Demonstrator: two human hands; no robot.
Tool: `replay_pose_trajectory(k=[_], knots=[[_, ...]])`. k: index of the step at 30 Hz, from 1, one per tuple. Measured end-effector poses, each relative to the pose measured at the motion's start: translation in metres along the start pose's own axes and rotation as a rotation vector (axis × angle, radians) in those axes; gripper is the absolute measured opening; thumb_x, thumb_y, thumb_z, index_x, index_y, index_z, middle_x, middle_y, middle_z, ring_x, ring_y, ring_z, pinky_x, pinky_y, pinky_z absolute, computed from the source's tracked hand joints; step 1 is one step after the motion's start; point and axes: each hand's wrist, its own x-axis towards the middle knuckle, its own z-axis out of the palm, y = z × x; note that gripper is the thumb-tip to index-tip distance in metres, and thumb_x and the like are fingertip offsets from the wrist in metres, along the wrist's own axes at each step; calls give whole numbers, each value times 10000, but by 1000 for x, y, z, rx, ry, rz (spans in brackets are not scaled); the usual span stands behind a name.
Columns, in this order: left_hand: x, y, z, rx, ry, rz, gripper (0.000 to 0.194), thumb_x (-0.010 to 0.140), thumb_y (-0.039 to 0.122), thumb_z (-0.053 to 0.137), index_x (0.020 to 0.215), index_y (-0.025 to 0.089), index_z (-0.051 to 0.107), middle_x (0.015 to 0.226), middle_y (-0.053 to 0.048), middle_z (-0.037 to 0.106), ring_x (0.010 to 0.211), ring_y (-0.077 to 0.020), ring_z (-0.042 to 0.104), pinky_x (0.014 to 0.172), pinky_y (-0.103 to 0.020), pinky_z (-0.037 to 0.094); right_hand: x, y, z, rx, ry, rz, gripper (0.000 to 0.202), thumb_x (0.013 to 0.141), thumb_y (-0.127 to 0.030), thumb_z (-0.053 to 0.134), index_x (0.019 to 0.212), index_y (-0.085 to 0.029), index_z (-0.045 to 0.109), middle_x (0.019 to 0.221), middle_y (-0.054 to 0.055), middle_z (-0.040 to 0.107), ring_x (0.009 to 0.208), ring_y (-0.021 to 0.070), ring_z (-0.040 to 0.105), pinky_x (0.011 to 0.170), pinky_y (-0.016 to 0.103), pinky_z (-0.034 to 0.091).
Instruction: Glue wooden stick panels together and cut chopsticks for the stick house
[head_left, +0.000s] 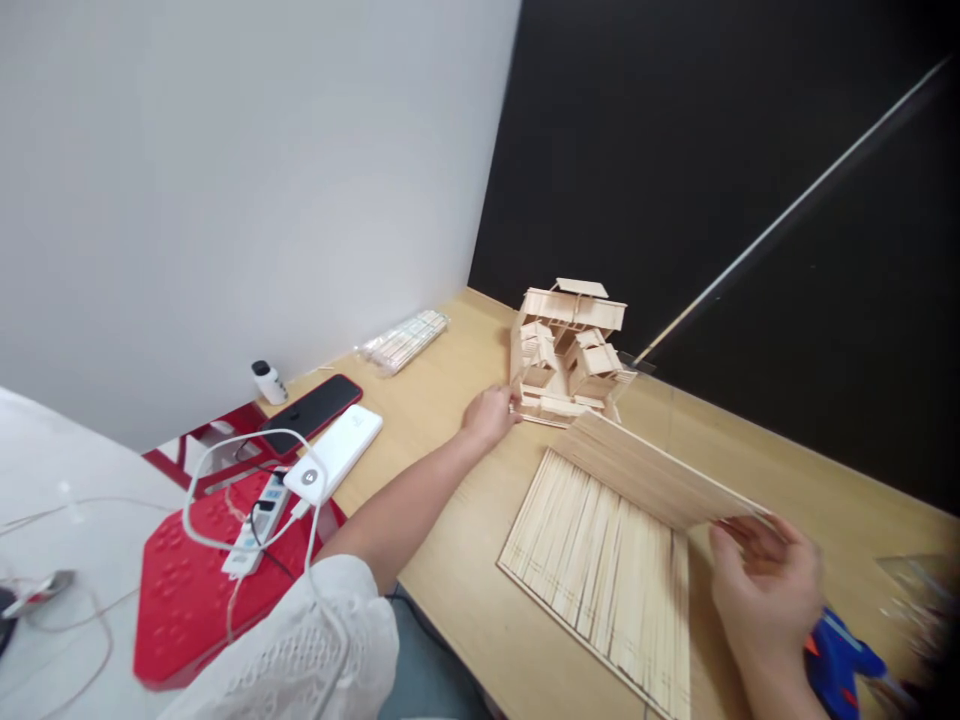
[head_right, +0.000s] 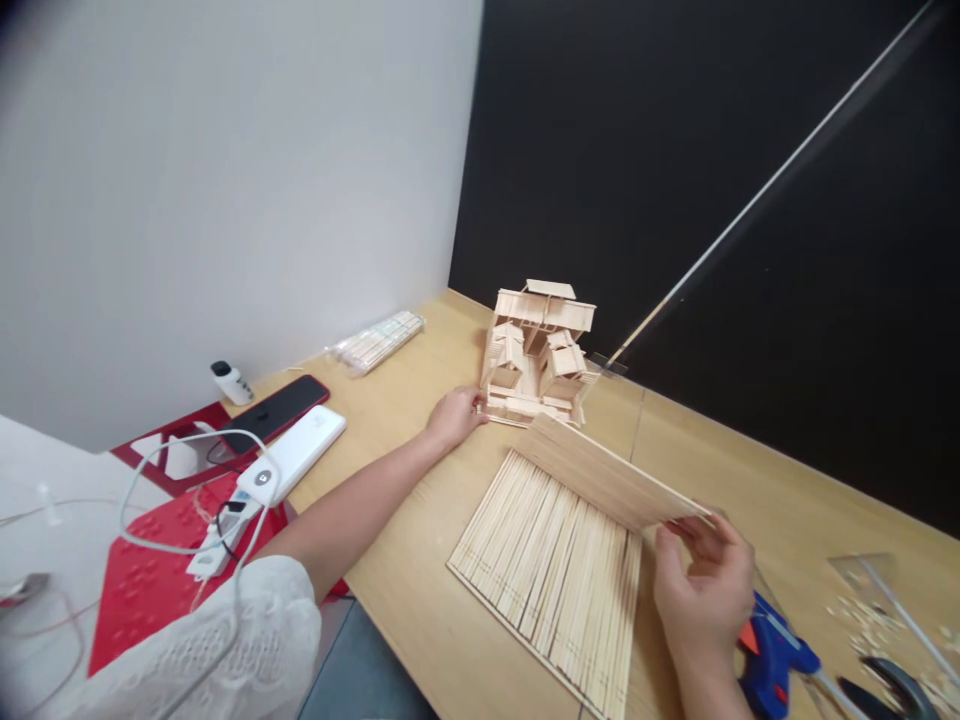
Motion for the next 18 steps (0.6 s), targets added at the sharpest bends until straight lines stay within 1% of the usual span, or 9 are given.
replay_pose_trajectory(k=[3,6,12,18], knots=[[0,0,-1,15,-8,6,304,740,263,786,1020,190,689,1024,-107,691,939,-222,640,817,-295,470,0,-3,2,9,10,12,522,662,-331,747,1140,-270,546,941,62,625,869,300,655,977,641,427],[0,0,-1,27,-9,6,294,741,273,788,1002,184,687,1020,-102,690,931,-220,641,806,-292,474,1,-1,2,18,15,37,530,658,-332,753,1141,-269,544,946,61,620,845,284,645,986,646,412],[1,1,-3,68,-29,14,261,762,307,773,984,209,677,1036,-52,688,937,-189,643,791,-261,473,3,9,-1,34,30,34,600,595,-332,783,1130,-219,537,930,46,622,797,227,627,989,602,425],[2,3,-8,174,-67,43,251,790,360,748,990,227,676,1025,-36,701,934,-180,649,783,-253,466,2,8,-3,6,14,23,594,630,-334,769,1160,-221,527,955,57,619,826,234,635,978,598,438]])
